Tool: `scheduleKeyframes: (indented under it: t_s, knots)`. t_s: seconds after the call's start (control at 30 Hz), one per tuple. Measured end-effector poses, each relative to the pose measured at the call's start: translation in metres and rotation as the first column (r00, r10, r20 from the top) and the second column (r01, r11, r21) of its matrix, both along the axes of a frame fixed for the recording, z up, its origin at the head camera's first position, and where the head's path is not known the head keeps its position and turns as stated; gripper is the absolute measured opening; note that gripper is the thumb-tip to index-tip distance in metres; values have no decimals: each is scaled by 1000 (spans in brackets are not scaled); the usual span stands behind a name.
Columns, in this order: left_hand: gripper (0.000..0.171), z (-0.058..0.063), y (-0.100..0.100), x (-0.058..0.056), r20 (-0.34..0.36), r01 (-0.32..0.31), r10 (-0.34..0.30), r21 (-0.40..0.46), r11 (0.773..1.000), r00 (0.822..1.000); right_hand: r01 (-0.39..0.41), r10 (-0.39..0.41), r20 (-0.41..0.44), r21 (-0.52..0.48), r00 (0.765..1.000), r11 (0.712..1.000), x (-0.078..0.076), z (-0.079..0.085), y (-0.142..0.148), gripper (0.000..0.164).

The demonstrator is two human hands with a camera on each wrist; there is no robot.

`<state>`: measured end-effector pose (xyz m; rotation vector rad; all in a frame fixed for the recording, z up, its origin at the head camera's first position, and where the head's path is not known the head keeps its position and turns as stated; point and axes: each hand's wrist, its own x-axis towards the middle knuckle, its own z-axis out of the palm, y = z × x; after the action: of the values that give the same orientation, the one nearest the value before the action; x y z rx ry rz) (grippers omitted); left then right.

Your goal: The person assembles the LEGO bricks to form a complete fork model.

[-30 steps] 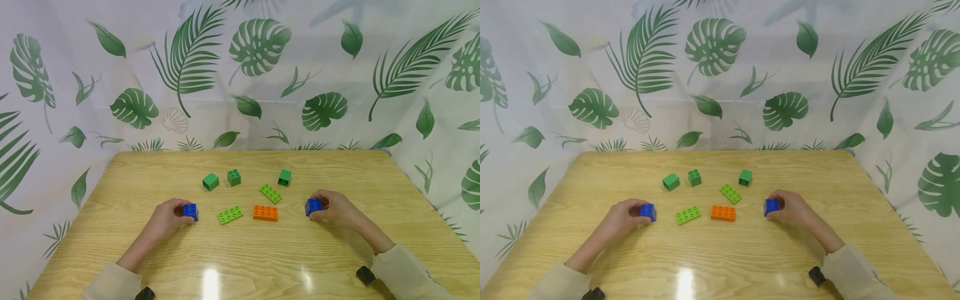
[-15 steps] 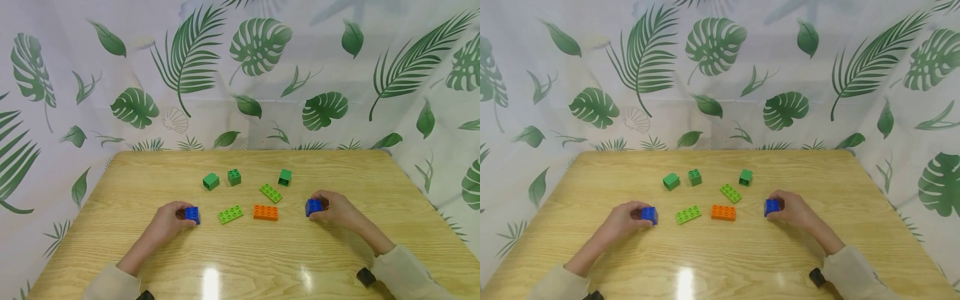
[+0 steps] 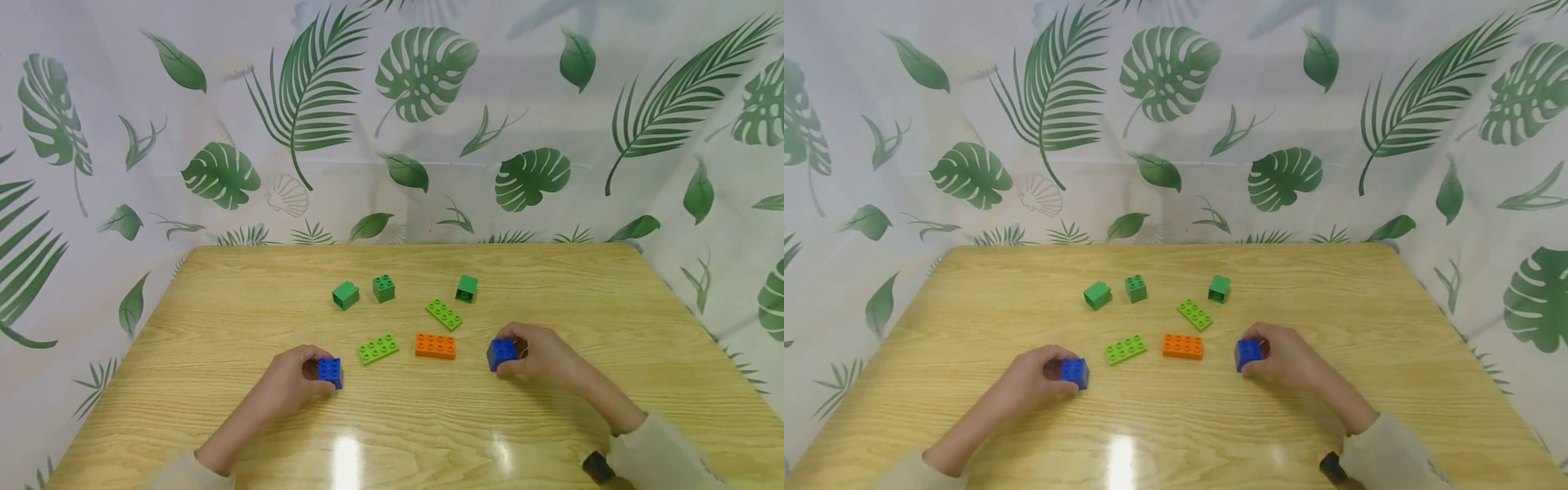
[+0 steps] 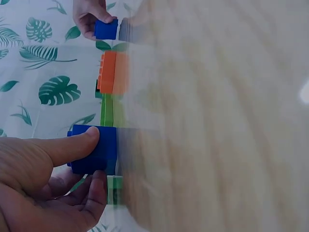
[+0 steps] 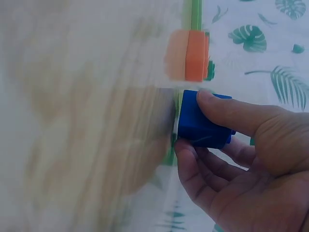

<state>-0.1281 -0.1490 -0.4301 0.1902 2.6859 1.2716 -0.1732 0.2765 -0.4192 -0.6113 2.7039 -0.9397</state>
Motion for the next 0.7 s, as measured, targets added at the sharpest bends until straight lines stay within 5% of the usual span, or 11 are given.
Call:
scheduleKeyframes:
  t_s: [0.33, 0.7]
  knots:
    - [39, 1, 17, 16, 51, 77, -80, 69, 995, 995, -76, 77, 19, -29, 997, 997, 16, 10, -23, 45]
    - [40, -2, 30, 25, 23, 161, -164, 108, 981, 986, -162, 161, -19, -26, 987, 986, 34, 25, -51, 43]
